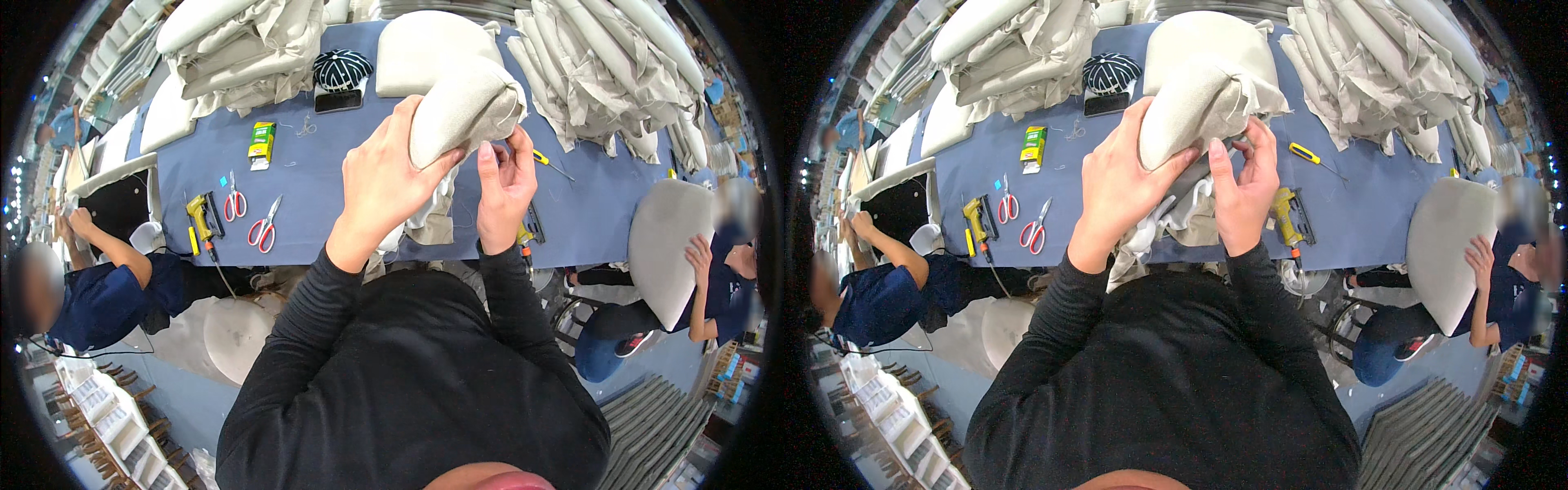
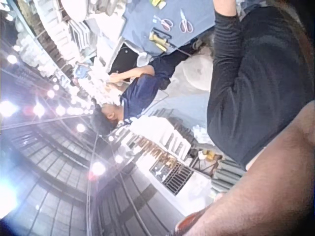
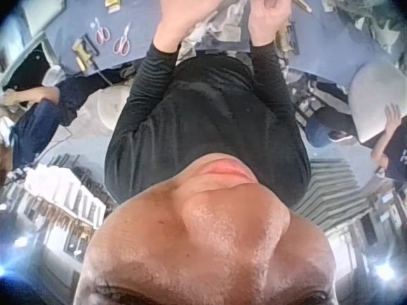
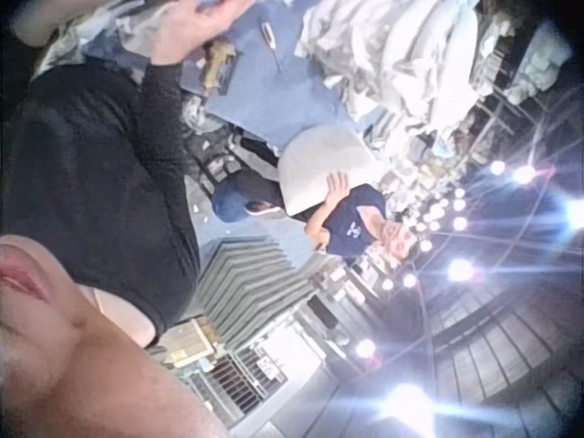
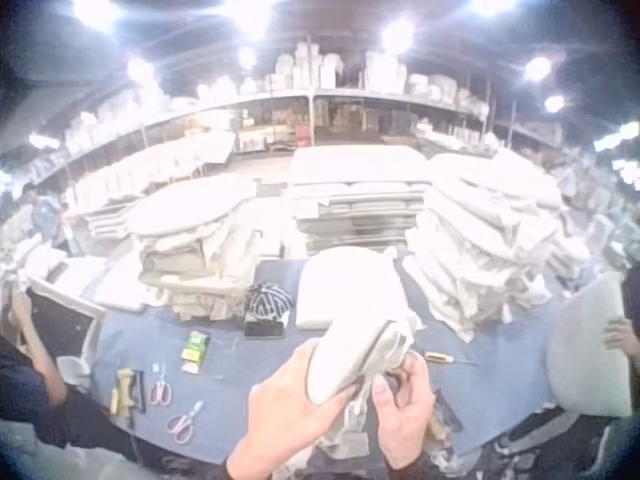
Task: The person covers a chair cushion with fabric, using a staple gun to secure the fabric to the cushion base. They trim excess fabric with scissors and adjust the fabric to ensure a smooth fit. The person repeats this process on multiple cushions.
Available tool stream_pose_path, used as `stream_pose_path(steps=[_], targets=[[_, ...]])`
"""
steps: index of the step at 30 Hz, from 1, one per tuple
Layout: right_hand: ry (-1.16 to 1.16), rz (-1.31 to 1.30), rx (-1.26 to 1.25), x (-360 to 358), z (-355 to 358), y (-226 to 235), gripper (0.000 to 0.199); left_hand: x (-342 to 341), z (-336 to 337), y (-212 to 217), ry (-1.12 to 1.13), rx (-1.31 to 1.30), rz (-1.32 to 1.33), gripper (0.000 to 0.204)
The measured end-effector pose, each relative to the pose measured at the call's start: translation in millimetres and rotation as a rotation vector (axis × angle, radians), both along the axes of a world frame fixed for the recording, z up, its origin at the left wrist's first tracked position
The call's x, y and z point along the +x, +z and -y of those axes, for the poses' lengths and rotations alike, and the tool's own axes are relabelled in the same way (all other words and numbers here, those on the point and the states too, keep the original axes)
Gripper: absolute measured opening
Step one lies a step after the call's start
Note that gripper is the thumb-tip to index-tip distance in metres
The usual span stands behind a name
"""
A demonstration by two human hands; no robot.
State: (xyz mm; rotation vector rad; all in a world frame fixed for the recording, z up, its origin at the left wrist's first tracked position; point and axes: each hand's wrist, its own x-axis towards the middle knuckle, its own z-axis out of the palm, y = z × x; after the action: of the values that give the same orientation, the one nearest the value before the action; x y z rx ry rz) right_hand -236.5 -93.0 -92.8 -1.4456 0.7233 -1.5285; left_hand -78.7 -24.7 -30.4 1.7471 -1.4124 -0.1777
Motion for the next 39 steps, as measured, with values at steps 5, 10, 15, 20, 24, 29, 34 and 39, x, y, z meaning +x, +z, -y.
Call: stream_pose_path(steps=[5, 10, 15, 20, 24, 29, 34, 39], targets=[[-0.235, -0.079, -0.114, 17, -12, 12, 0.052, 49, -15, -33, -0.373, -0.096, -0.345, 0.067], [-0.235, 0.161, -0.105, -10, 3, 20, 0.043, 205, -52, -207, 0.287, 0.248, -0.009, 0.032], [-0.152, -0.162, 0.051, -58, 39, -18, 0.052, 340, -230, -379, 0.513, 0.661, 0.273, 0.038], [-0.075, -0.096, -0.195, 2, 20, 28, 0.056, 323, -232, -380, 0.548, 0.799, 0.058, 0.039], [0.014, -0.259, -0.367, 16, 11, 42, 0.032, 350, -211, -346, 0.378, 0.997, -0.644, 0.035], [0.002, -0.407, -0.523, 18, -14, 48, 0.030, 199, -147, -179, -0.011, 0.115, -1.055, 0.029], [0.103, -0.545, -0.550, 32, -7, 58, 0.036, 79, -139, -59, -0.310, -0.145, -0.710, 0.015], [0.413, -0.265, -0.405, 48, 43, 51, 0.030, 15, -134, -18, -0.727, 0.218, -0.790, 0.048]])
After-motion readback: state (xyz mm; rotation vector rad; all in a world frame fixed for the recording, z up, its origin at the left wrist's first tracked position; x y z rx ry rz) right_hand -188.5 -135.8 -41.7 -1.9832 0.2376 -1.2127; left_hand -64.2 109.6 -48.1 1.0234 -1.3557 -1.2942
